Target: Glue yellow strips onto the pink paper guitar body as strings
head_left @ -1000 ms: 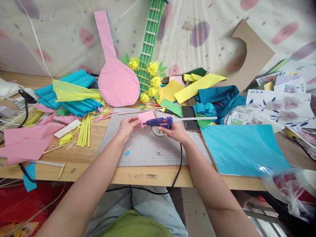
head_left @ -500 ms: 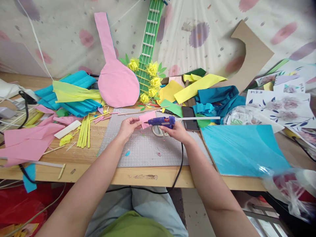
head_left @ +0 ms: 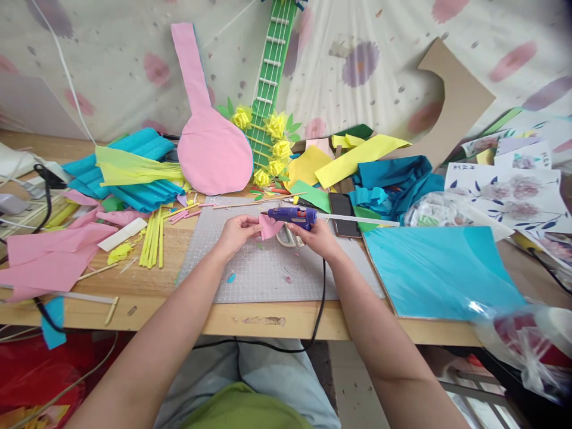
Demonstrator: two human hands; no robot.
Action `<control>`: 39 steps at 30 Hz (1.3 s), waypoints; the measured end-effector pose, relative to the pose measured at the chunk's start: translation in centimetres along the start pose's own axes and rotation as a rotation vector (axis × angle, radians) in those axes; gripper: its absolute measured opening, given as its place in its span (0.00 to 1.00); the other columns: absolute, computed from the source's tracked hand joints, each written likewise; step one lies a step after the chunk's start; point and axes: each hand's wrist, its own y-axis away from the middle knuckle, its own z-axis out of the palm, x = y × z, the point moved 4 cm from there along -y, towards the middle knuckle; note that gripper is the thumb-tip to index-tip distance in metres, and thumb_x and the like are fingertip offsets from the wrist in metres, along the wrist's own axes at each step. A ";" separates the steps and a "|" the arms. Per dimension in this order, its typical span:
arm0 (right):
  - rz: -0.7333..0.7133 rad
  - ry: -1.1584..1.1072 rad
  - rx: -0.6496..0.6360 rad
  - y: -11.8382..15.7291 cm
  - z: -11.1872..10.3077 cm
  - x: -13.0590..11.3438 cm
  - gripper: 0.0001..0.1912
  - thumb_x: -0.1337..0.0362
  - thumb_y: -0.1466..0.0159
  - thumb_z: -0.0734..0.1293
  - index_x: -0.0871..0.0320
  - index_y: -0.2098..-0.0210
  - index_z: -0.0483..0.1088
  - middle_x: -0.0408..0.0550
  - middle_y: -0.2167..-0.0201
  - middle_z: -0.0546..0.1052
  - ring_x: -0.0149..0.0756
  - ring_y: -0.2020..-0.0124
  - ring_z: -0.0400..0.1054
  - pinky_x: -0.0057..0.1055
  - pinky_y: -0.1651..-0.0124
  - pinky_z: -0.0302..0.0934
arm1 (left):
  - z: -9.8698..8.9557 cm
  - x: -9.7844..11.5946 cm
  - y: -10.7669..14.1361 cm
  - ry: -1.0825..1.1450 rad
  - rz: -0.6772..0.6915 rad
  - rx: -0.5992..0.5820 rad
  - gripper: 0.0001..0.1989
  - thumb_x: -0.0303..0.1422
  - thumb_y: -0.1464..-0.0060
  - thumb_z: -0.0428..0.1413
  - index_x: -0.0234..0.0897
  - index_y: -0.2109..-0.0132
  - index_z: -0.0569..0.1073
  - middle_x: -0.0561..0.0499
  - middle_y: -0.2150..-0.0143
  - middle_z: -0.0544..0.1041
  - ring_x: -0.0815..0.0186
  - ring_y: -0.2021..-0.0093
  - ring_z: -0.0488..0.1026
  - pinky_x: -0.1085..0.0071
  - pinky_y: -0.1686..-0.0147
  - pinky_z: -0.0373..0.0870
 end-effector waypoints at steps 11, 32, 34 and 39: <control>0.222 -0.012 0.458 -0.3 -4.4 2.9 0.23 0.45 0.49 0.62 0.61 0.79 0.67 0.44 0.87 0.66 0.28 0.85 0.58 0.26 0.79 0.53 | -1.5 0.4 -0.5 0.212 0.010 0.128 0.16 0.32 0.67 0.65 0.32 0.68 0.71 0.52 0.73 0.75 0.70 0.73 0.72 0.70 0.67 0.70; 0.173 0.675 0.195 -0.1 -6.5 3.8 0.26 0.43 0.56 0.67 0.60 0.71 0.68 0.52 0.71 0.72 0.41 0.68 0.65 0.32 0.68 0.55 | -3.0 -0.1 -1.4 0.424 0.036 0.250 0.10 0.29 0.63 0.63 0.35 0.70 0.70 0.55 0.73 0.75 0.73 0.73 0.71 0.72 0.64 0.68; 0.314 0.761 0.041 0.8 -7.6 2.9 0.25 0.41 0.58 0.67 0.58 0.78 0.64 0.50 0.77 0.71 0.37 0.75 0.63 0.31 0.73 0.52 | -3.0 0.0 -1.3 0.425 0.045 0.250 0.10 0.29 0.63 0.62 0.35 0.70 0.71 0.54 0.72 0.76 0.72 0.72 0.71 0.72 0.63 0.68; 0.227 0.508 -0.254 1.0 -4.2 -0.6 0.21 0.45 0.53 0.67 0.57 0.81 0.62 0.44 0.81 0.69 0.30 0.79 0.60 0.28 0.77 0.49 | -2.4 0.2 -1.1 0.422 0.058 0.193 0.12 0.32 0.65 0.64 0.34 0.70 0.71 0.52 0.70 0.76 0.70 0.68 0.73 0.69 0.59 0.66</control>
